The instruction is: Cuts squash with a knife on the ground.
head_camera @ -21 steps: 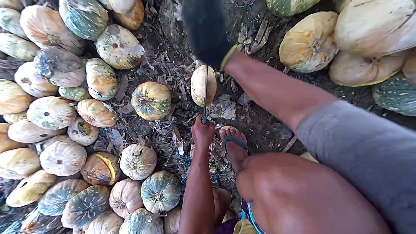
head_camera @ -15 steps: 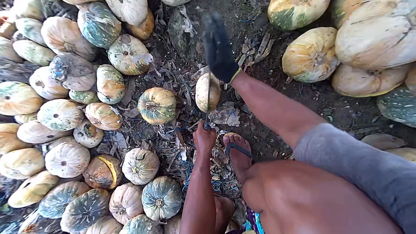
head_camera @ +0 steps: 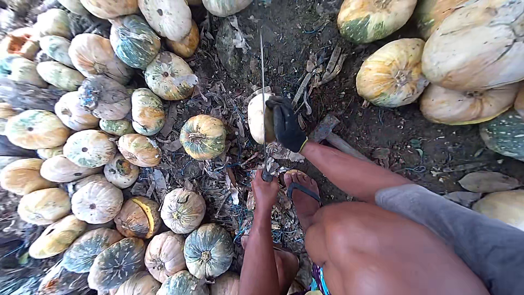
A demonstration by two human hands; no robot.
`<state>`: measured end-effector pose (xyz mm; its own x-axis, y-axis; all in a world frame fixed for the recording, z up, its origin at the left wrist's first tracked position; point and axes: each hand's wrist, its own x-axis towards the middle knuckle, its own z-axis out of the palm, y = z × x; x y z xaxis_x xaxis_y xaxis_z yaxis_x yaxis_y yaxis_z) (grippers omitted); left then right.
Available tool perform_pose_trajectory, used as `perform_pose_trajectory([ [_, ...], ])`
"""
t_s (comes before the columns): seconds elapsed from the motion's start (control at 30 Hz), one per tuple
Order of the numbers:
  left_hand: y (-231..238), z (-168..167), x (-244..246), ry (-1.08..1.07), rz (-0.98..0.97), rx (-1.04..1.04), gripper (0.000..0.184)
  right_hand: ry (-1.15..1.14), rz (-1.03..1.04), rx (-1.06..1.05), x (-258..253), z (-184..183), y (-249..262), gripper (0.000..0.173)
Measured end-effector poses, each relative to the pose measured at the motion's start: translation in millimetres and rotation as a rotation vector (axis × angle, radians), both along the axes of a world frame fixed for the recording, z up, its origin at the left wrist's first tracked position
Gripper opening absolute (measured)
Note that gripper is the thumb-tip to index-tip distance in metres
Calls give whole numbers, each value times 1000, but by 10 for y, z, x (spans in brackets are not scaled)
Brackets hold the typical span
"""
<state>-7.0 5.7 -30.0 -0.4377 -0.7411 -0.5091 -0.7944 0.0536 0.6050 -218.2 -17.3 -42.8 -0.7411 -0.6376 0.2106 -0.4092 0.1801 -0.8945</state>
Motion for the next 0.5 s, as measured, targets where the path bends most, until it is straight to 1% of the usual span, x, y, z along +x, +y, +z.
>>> perform_pose_trajectory([
  [0.03,132,14,138,-11,17,1,27,-32,-35,-16,1,18,18,43],
  [0.07,270,34,269,-24,32,12,26,-83,-55,24,-2,40,24,44],
  [0.13,497,33,466,-27,45,11,24,-212,2,183,14,111,12,47],
  [0.2,570,68,518,-25,52,-22,25,-329,66,302,46,186,-45,50],
  [0.27,467,200,369,-37,55,-16,29,-359,81,341,108,196,-76,53],
  [0.33,262,280,164,-38,66,27,30,-358,70,314,225,124,-65,53],
  [0.4,98,225,12,-2,87,19,29,-334,63,312,236,120,-116,52],
  [0.47,-22,193,-60,21,97,20,31,-281,72,346,158,149,-209,53],
  [0.5,-51,187,-80,23,97,20,30,-293,68,366,130,154,-237,54],
])
